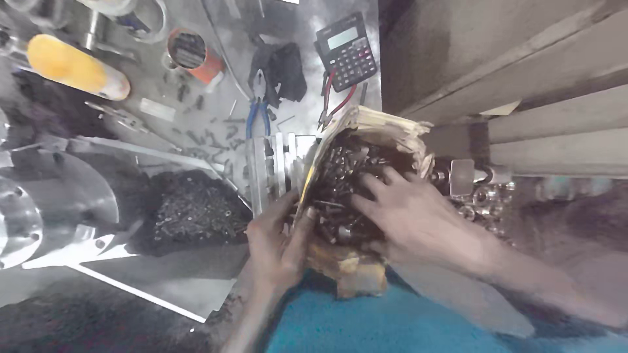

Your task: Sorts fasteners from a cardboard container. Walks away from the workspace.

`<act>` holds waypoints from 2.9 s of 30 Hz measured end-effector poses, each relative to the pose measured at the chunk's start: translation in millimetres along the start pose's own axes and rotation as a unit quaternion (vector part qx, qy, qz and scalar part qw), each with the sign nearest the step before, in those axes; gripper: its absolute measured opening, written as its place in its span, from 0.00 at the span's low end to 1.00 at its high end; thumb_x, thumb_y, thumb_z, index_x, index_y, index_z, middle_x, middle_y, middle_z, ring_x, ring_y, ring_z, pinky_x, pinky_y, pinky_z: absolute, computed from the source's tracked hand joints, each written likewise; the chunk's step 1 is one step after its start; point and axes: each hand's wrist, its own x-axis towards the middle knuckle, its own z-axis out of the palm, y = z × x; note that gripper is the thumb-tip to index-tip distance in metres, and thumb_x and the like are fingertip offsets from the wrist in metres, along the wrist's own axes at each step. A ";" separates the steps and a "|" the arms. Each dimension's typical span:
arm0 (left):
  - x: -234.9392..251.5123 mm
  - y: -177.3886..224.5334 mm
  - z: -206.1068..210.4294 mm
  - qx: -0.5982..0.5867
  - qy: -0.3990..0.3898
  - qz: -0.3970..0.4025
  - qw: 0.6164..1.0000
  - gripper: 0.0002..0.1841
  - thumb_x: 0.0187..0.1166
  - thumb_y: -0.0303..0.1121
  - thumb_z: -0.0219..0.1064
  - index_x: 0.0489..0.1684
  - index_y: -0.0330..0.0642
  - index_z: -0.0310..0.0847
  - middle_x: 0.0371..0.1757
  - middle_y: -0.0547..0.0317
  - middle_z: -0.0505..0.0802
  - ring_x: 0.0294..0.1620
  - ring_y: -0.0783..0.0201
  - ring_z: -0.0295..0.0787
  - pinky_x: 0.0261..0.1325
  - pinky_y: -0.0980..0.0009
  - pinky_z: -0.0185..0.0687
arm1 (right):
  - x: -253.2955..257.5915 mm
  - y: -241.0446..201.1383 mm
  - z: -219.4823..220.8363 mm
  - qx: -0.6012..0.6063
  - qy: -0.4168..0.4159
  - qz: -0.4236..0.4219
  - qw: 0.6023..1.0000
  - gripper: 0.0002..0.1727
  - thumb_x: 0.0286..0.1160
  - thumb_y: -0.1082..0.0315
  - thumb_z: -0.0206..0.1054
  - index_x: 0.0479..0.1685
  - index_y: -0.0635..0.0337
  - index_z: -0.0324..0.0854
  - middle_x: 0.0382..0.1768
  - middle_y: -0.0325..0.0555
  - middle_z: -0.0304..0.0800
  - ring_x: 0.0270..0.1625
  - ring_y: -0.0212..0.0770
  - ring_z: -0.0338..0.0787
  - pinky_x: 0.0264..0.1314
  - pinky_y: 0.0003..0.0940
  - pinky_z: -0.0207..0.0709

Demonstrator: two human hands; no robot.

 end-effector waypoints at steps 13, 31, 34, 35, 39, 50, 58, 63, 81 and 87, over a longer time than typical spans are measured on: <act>2.0 -2.3 -8.3 0.012 -0.023 0.023 0.999 0.17 0.84 0.42 0.61 0.52 0.39 0.89 0.39 0.65 0.94 0.38 0.76 0.90 0.43 0.73 0.90 | 18.3 41.4 -8.3 0.012 0.113 0.073 0.991 0.08 0.76 0.57 0.71 0.37 0.49 0.90 0.43 0.45 0.92 0.36 0.55 0.91 0.25 0.58 0.79; 3.7 -0.9 -7.8 0.015 -0.024 0.027 0.999 0.16 0.83 0.40 0.61 0.50 0.36 0.89 0.37 0.64 0.94 0.37 0.76 0.90 0.43 0.72 0.90 | 14.7 4.5 4.8 0.086 0.150 -0.003 0.985 0.32 0.53 0.46 0.79 0.63 0.44 0.88 0.56 0.54 0.86 0.44 0.58 0.89 0.31 0.53 0.80; 3.9 -1.3 -9.6 0.019 -0.024 0.027 0.999 0.14 0.82 0.38 0.63 0.49 0.37 0.89 0.39 0.64 0.94 0.38 0.76 0.90 0.43 0.73 0.89 | 26.0 8.3 3.3 0.106 0.097 0.016 0.989 0.36 0.46 0.49 0.82 0.66 0.33 0.87 0.63 0.55 0.80 0.50 0.58 0.87 0.30 0.53 0.80; 4.6 -0.9 -9.8 0.023 -0.024 0.028 0.999 0.14 0.82 0.38 0.62 0.48 0.38 0.89 0.38 0.65 0.94 0.38 0.76 0.90 0.42 0.73 0.89 | 29.1 11.9 -2.0 0.102 0.091 0.024 0.990 0.36 0.45 0.54 0.83 0.67 0.32 0.86 0.63 0.57 0.79 0.49 0.59 0.88 0.28 0.55 0.79; 4.5 3.4 -10.5 0.040 -0.035 0.018 0.998 0.14 0.82 0.39 0.61 0.47 0.40 0.90 0.36 0.67 0.94 0.35 0.78 0.90 0.40 0.74 0.90 | 36.6 27.3 -10.2 0.060 0.117 0.073 0.989 0.32 0.54 0.66 0.78 0.67 0.36 0.84 0.68 0.63 0.78 0.41 0.65 0.89 0.26 0.62 0.78; 3.9 2.3 -9.1 0.054 -0.031 0.020 0.998 0.15 0.82 0.40 0.60 0.49 0.40 0.90 0.37 0.66 0.94 0.35 0.78 0.90 0.40 0.73 0.90 | -6.9 19.1 0.7 0.045 0.162 0.007 0.986 0.16 0.61 0.56 0.79 0.48 0.51 0.92 0.50 0.53 0.89 0.54 0.64 0.85 0.50 0.63 0.77; 4.6 2.8 -9.3 0.037 -0.039 0.018 0.998 0.14 0.82 0.38 0.61 0.51 0.41 0.90 0.35 0.68 0.94 0.32 0.79 0.89 0.36 0.74 0.89 | 8.9 31.8 -0.8 0.016 0.221 0.167 0.961 0.21 0.72 0.63 0.70 0.63 0.61 0.84 0.50 0.62 0.89 0.44 0.67 0.91 0.34 0.65 0.80; 5.3 -0.5 -8.5 0.008 -0.032 0.026 0.999 0.13 0.82 0.36 0.62 0.51 0.39 0.90 0.36 0.66 0.95 0.33 0.77 0.90 0.37 0.74 0.91 | -3.1 20.0 10.1 0.060 0.147 -0.004 0.987 0.06 0.65 0.61 0.74 0.34 0.52 0.91 0.36 0.47 0.91 0.40 0.55 0.92 0.38 0.59 0.81; 5.4 -0.4 -5.7 0.025 -0.016 0.026 0.999 0.14 0.81 0.38 0.62 0.49 0.40 0.90 0.38 0.66 0.94 0.36 0.77 0.90 0.41 0.73 0.90 | 5.6 -10.6 6.4 0.000 0.000 0.133 0.991 0.13 0.42 0.60 0.80 0.14 0.52 0.80 0.12 0.44 0.76 0.20 0.55 0.84 0.20 0.54 0.69; 6.9 -1.8 -6.2 0.027 -0.018 0.039 0.999 0.15 0.82 0.39 0.61 0.51 0.40 0.91 0.40 0.65 0.95 0.39 0.76 0.91 0.45 0.72 0.90 | 0.9 -4.6 20.0 0.028 0.060 0.087 0.994 0.05 0.52 0.62 0.76 0.19 0.48 0.85 0.14 0.41 0.81 0.20 0.51 0.85 0.20 0.54 0.70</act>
